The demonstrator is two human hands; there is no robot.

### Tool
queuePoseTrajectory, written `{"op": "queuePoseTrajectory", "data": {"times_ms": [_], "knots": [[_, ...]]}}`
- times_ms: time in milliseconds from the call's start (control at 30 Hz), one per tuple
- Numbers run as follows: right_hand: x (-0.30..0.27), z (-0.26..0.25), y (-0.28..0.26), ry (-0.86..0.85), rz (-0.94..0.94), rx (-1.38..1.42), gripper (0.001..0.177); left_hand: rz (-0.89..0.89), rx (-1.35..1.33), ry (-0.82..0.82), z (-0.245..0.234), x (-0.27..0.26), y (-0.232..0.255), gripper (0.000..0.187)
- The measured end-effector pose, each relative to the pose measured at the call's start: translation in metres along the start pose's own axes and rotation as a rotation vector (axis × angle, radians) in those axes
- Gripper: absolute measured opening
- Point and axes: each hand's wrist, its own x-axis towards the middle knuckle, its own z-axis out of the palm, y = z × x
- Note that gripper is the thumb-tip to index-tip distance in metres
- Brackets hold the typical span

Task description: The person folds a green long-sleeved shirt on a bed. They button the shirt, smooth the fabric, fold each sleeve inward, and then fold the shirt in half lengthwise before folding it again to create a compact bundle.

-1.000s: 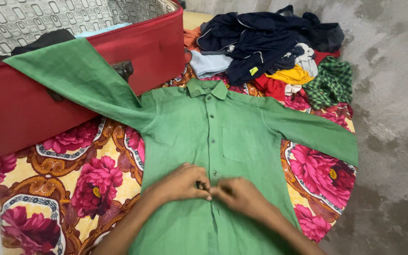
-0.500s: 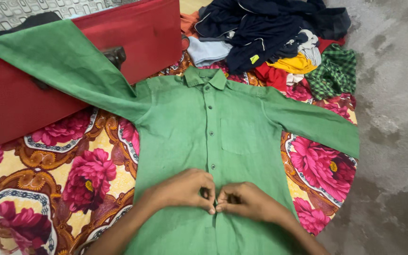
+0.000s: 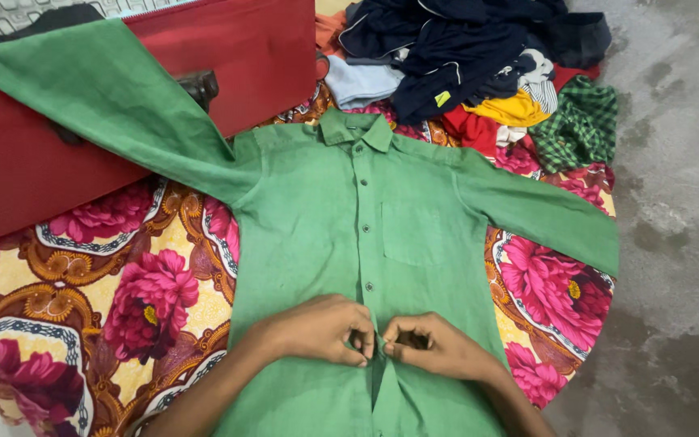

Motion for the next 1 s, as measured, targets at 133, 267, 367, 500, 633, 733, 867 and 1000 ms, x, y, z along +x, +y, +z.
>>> {"op": "queuePoseTrajectory", "data": {"times_ms": [133, 267, 367, 500, 633, 733, 867, 1000], "knots": [[0.0, 0.001, -0.003, -0.021, -0.06, 0.049, 0.013, 0.021, -0.112, 0.011, -0.002, 0.001, -0.002, 0.017], [0.002, 0.001, -0.005, -0.001, -0.058, -0.014, 0.016, -0.03, -0.208, 0.042, -0.005, 0.002, -0.002, 0.017], [0.0, 0.003, -0.005, 0.006, -0.086, 0.02, 0.017, -0.08, -0.229, 0.068, -0.004, 0.001, 0.001, 0.02], [0.002, 0.0, -0.007, -0.019, -0.149, 0.055, 0.018, -0.123, -0.23, 0.057, -0.004, 0.001, 0.0, 0.021], [0.004, -0.004, -0.007, -0.042, -0.083, -0.096, 0.019, -0.108, -0.229, 0.067, 0.0, 0.001, -0.004, 0.024], [0.008, -0.009, -0.007, -0.098, -0.134, -0.014, 0.018, -0.111, -0.259, 0.072, 0.0, 0.001, -0.005, 0.025], [0.003, -0.009, -0.011, -0.083, -0.135, -0.118, 0.015, -0.11, -0.26, 0.075, 0.002, 0.001, -0.006, 0.024], [0.007, 0.003, -0.009, 0.076, -0.275, -0.242, 0.024, -0.112, -0.248, 0.094, 0.003, 0.003, -0.006, 0.022]]}}
